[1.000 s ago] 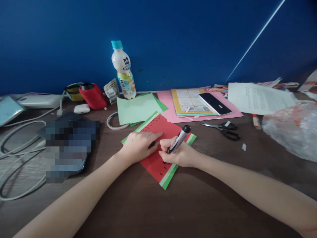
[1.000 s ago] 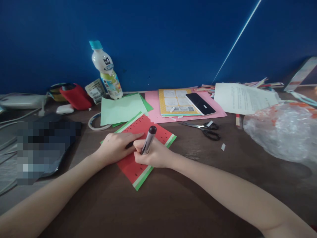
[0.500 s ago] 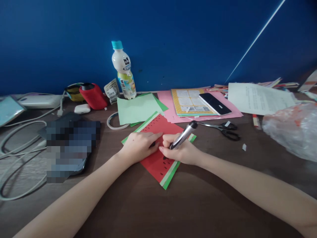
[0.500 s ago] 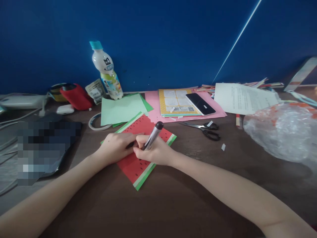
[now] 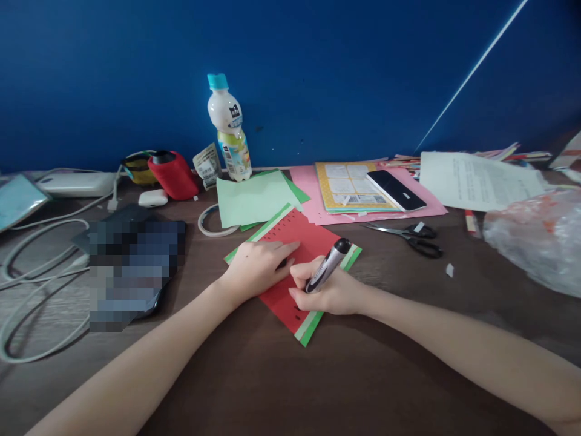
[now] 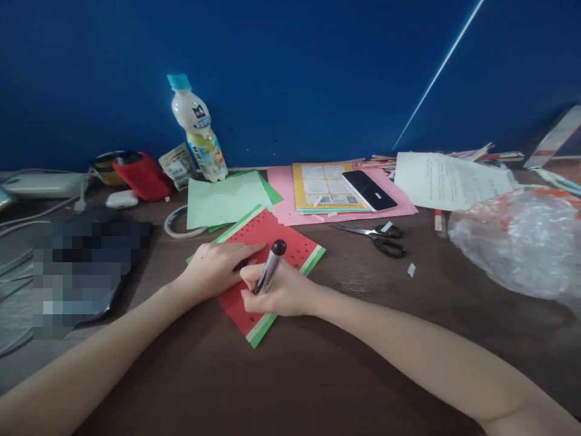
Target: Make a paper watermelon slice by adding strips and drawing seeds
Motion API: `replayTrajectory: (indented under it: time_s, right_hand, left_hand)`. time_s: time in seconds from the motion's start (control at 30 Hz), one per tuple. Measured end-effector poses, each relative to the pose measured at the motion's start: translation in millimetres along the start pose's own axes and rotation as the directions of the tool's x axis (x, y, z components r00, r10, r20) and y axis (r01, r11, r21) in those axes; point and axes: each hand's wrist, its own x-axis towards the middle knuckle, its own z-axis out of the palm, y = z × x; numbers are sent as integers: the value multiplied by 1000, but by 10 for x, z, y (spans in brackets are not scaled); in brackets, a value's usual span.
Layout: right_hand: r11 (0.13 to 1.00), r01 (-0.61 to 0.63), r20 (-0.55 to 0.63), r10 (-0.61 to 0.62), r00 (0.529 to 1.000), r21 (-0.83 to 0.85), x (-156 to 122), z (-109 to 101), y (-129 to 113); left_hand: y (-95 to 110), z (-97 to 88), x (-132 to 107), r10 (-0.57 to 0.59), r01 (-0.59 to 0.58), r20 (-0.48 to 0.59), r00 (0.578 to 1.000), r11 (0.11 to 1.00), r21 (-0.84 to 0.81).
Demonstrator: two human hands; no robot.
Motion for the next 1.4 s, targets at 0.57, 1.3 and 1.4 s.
replayTrajectory:
  time_s: [0.57,1.3,1.4]
  right_hand:
    - [1000,-7,7,7,1000,16,2,0,21]
    - [993,-9,137,-7,991,118,-32,6,-21]
    - [993,-17,131,1,991,120,-39,6,-21]
  left_hand:
    - [1,-9,-7,15,-15,-5,1000,1000,-7]
    - [19,28,6,-21,24,-51,998,998,51]
    - [25,21,9,-29,31,-44,999,998,51]
